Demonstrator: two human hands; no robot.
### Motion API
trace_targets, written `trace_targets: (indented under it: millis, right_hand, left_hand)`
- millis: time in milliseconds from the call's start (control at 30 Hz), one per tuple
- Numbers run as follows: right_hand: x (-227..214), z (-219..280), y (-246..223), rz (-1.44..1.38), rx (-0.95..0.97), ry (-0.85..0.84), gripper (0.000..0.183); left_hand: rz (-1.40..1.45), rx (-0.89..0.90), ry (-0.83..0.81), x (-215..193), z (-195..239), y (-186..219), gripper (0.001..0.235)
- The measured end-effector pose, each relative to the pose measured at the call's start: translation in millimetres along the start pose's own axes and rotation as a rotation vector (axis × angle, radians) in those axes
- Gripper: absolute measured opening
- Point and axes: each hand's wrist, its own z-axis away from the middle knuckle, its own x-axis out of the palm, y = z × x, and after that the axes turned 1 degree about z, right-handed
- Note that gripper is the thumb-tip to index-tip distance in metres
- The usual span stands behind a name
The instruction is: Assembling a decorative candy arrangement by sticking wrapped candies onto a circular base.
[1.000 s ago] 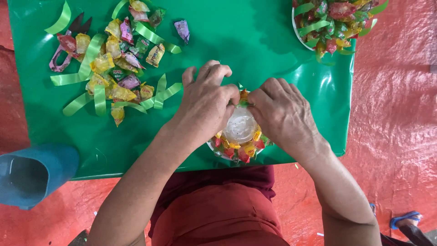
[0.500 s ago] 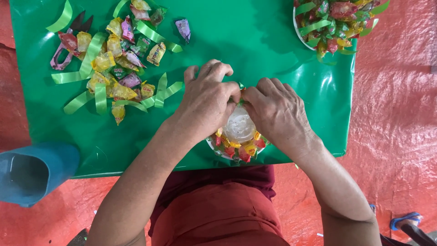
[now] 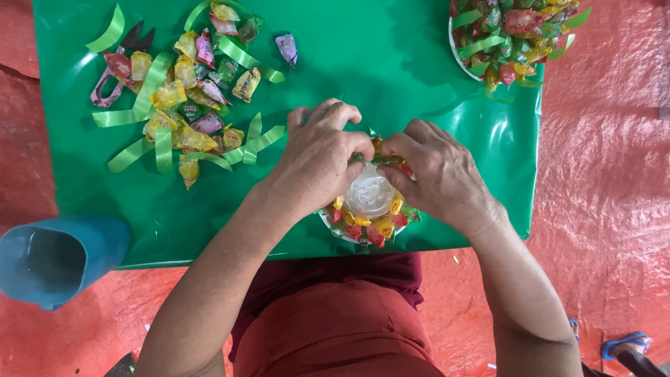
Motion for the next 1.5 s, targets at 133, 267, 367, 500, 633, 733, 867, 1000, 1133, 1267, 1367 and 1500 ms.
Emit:
trace_targets:
  millis: [133,267,367,500,633,733,867,1000,1133,1267,1367,1500]
  right_hand:
    - [-5.8,8.3,4.6,-0.060,0.002,0.042,0.023]
    - [-9.3,26.8,17.8,-0.119,0.065,0.111,0.023]
    - [-8.4,52.3,24.1,-0.234,0.139,0.207,0.025]
    - [21.0,97.0,45.2,-0.414,0.338,0.401,0.023]
    - [112.8,156.1,94.9,-0.583,0.417,0.670,0.023]
    - [148.3,167.3,107.9,-0.695,0.459,0.757,0.017]
    - [152.2,164.5,101.3,-0.597,0.379,0.790,0.014]
    - [152.6,164.2,101.4,-0.594,0.403,0.791,0.016]
    - [142.5,157.7,92.2,-0.545,0.394,0.794,0.015]
    - [140.2,155.1,92.0,-0.532,0.378,0.758,0.013]
    - [130.6,147.7,84.9,-0.460,0.351,0.756,0.014]
    - [124.1,143.1,79.8,-0.387,0.363,0.745,0.012]
  left_hand:
    - [0.009,-0.006,0.000,-1.4,2.0,1.7,0.016]
    - [0.010,0.034,0.051,-22.3,13.7,10.2,0.021]
    - [0.055,0.090,0.245,-50.6,44.2,22.4,0.022]
    - [0.092,-0.146,0.674,-62.0,111.4,25.8,0.025]
    - [0.211,-0.352,0.847,-28.3,167.8,-11.9,0.023]
    - [0.117,-0.413,0.855,-30.1,168.7,-21.0,0.026]
    - [-0.177,-0.271,0.849,-51.8,136.1,-25.1,0.025]
    - [-0.356,-0.236,0.786,-55.1,108.4,-43.0,0.028]
    - [-0.328,-0.239,0.636,-55.9,86.6,-46.9,0.019]
    - [-0.427,-0.280,0.626,-57.0,64.3,-71.9,0.017]
    - [-0.484,-0.253,0.655,-64.6,46.0,-77.2,0.014]
    - [-0.650,-0.297,0.583,-53.2,18.4,-99.9,0.021]
